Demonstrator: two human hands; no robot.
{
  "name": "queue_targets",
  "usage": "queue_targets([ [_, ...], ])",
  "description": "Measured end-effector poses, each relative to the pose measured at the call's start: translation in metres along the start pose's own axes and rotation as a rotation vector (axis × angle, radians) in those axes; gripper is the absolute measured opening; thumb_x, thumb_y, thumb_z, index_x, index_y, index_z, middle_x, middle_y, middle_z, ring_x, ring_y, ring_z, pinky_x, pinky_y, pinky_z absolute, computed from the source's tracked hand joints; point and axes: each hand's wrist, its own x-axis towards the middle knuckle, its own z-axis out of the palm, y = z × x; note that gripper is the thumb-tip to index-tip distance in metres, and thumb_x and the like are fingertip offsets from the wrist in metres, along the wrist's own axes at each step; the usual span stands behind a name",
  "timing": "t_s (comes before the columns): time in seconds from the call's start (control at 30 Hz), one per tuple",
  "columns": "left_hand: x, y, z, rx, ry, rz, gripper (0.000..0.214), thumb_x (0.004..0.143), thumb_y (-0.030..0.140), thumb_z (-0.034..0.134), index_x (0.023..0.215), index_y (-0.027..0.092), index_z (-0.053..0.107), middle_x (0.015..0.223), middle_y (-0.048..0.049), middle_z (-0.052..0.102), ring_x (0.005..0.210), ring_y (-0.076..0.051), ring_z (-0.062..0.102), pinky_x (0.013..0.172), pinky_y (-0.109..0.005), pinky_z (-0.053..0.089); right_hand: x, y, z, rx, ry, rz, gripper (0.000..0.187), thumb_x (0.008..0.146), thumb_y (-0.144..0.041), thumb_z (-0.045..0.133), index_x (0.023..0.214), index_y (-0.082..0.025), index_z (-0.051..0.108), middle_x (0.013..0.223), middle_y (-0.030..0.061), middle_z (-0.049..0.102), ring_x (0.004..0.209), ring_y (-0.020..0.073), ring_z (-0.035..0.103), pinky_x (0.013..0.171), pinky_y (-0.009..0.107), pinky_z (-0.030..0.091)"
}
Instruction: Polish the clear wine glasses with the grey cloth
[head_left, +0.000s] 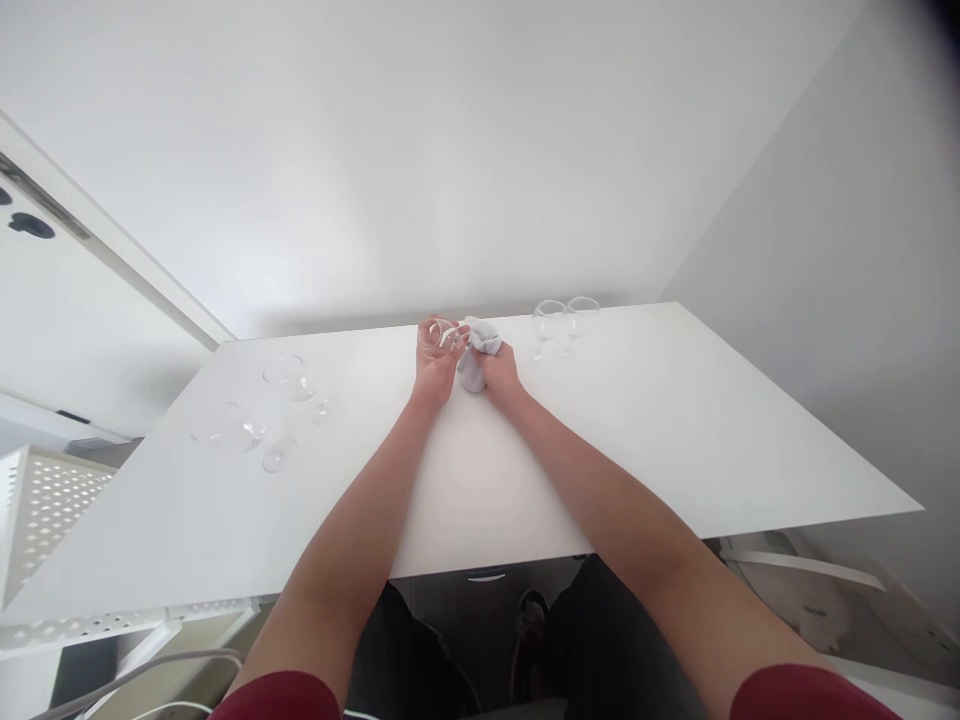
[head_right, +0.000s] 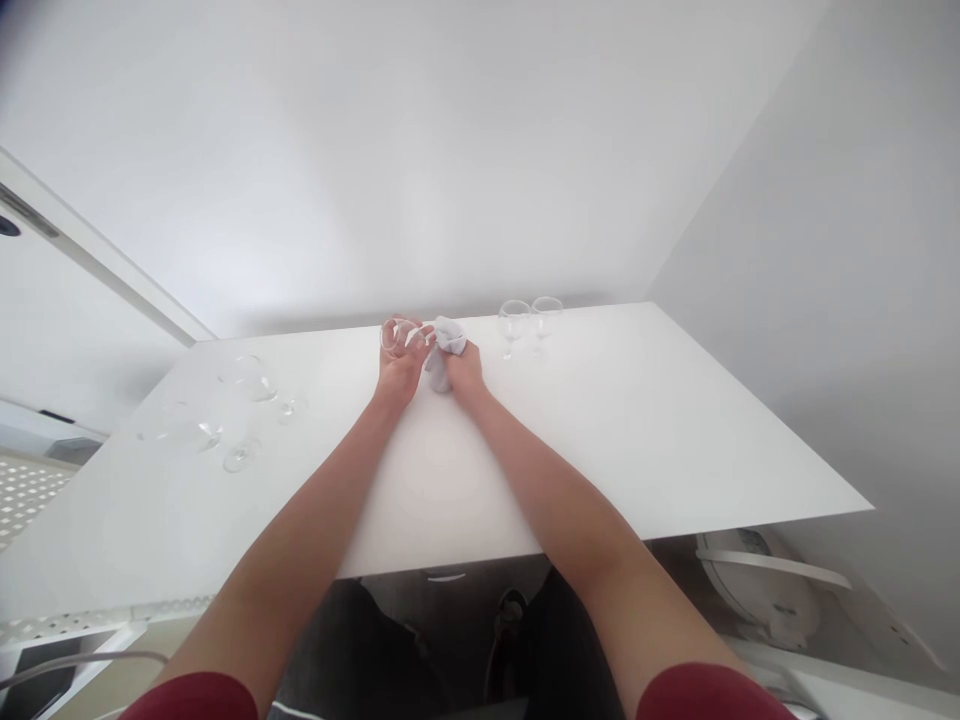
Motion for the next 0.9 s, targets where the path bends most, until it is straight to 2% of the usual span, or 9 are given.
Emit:
queue_targets([
  [0.1, 0.0000, -0.0008, 0.0007, -0.004, 0.016, 0.005, 0.059, 0.061, 0.020, 0.098, 0.106, 0.029, 0.060, 0.114, -0.0024, 0.062, 0.124, -0.025, 0.066, 0.110, -0.044, 0.049, -0.0001, -0.0012, -0.0032, -0.145, 0.142, 0.000, 0.032, 0.065, -0.037, 0.082, 0.089, -0.017, 0.075, 0.093, 0.0088, 0.079, 0.089, 0.0263, 0.071, 0.080, 0.038, 0.056],
  [0.17, 0.0004, -0.0008, -0.0001, -0.016, 0.027, 0.003, 0.058, 0.063, 0.021, 0.097, 0.106, 0.029, 0.059, 0.114, -0.0023, 0.061, 0.122, -0.025, 0.066, 0.110, -0.045, 0.049, -0.0003, -0.0009, -0.0042, -0.182, 0.187, -0.013, 0.033, 0.063, -0.038, 0.084, 0.087, -0.018, 0.075, 0.092, 0.0086, 0.078, 0.087, 0.0263, 0.071, 0.078, 0.037, 0.056],
  [0.33, 0.0013, 0.0000, -0.0024, 0.008, -0.003, -0.019, 0.060, 0.061, 0.023, 0.098, 0.106, 0.030, 0.059, 0.112, -0.0013, 0.061, 0.115, -0.023, 0.068, 0.107, -0.045, 0.051, -0.0003, 0.0013, -0.0018, -0.063, 0.038, 0.004, 0.031, 0.069, -0.037, 0.076, 0.093, -0.018, 0.075, 0.097, 0.0082, 0.078, 0.087, 0.0241, 0.072, 0.076, 0.035, 0.057],
  [0.5, 0.0018, -0.0012, -0.0018, 0.020, -0.001, 0.015, 0.058, 0.062, 0.024, 0.097, 0.106, 0.030, 0.059, 0.111, -0.0008, 0.061, 0.112, -0.021, 0.069, 0.106, -0.041, 0.052, -0.0012, -0.0011, -0.0038, -0.200, 0.198, 0.010, 0.032, 0.061, -0.038, 0.084, 0.085, -0.019, 0.075, 0.092, 0.0085, 0.079, 0.087, 0.0268, 0.072, 0.077, 0.037, 0.057],
  [0.67, 0.0009, -0.0021, -0.0014, 0.004, -0.006, -0.010, 0.059, 0.060, 0.017, 0.097, 0.105, 0.028, 0.061, 0.110, -0.0014, 0.060, 0.108, -0.020, 0.069, 0.106, -0.041, 0.052, -0.0008, -0.0001, -0.0034, -0.161, 0.102, 0.001, 0.027, 0.068, -0.036, 0.076, 0.090, -0.018, 0.075, 0.092, 0.0080, 0.079, 0.084, 0.0251, 0.072, 0.074, 0.036, 0.057],
  [0.8, 0.0006, -0.0012, -0.0010, -0.006, 0.010, -0.001, 0.056, 0.061, 0.017, 0.096, 0.104, 0.028, 0.061, 0.111, -0.0013, 0.060, 0.106, -0.019, 0.070, 0.103, -0.039, 0.052, 0.0004, 0.0016, -0.0050, -0.223, 0.218, -0.009, 0.032, 0.061, -0.036, 0.085, 0.086, -0.019, 0.075, 0.092, 0.0086, 0.079, 0.086, 0.0264, 0.072, 0.075, 0.037, 0.057],
  [0.9, 0.0009, -0.0008, -0.0010, -0.006, 0.019, -0.006, 0.057, 0.061, 0.019, 0.097, 0.104, 0.029, 0.060, 0.110, -0.0007, 0.060, 0.105, -0.019, 0.069, 0.100, -0.038, 0.053, 0.0010, 0.0022, -0.0047, -0.204, 0.204, -0.017, 0.032, 0.062, -0.036, 0.083, 0.088, -0.020, 0.074, 0.093, 0.0079, 0.079, 0.086, 0.0249, 0.071, 0.076, 0.036, 0.057],
])
